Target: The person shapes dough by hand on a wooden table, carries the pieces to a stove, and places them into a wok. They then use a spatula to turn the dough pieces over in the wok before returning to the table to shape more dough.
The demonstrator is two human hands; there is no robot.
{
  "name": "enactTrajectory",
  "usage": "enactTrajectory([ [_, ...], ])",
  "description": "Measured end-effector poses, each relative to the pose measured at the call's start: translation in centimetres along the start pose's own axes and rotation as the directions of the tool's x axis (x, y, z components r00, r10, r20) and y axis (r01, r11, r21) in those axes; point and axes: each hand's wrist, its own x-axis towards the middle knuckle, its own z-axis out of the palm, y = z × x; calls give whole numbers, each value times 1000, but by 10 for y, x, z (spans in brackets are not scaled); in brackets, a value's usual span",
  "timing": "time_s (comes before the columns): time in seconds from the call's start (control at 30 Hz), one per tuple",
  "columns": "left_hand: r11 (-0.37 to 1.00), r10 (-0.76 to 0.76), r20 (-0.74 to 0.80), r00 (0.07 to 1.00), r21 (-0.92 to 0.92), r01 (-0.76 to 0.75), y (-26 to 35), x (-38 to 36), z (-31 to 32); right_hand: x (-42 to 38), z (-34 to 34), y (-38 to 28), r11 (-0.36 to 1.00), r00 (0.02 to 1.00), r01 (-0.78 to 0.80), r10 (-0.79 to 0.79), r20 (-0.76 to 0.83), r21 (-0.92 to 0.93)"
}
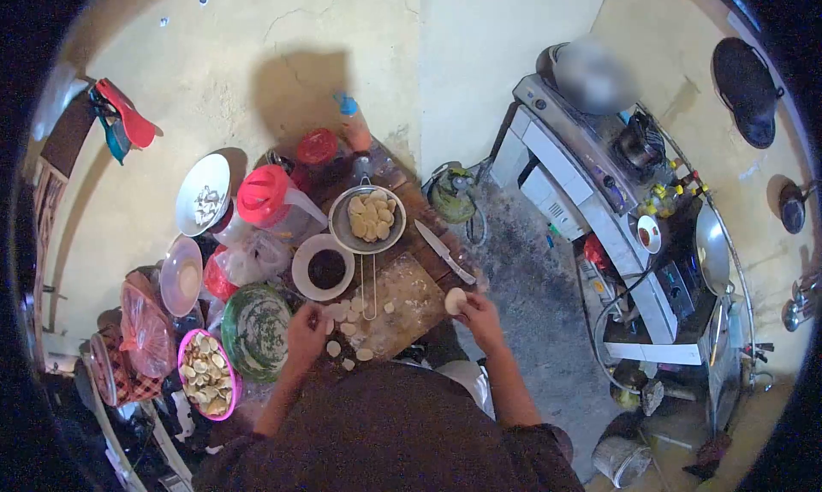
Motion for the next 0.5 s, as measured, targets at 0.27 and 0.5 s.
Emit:
enactTrajectory([
  [0.27,820,-73,39,997,-566,82,105,14,12,-54,-117,21,858,978,104,3,-209,503],
  [0.5,418,131,687,715,-692,588,206,3,143,-169,-214,1,806,854,285,32,-520,518],
])
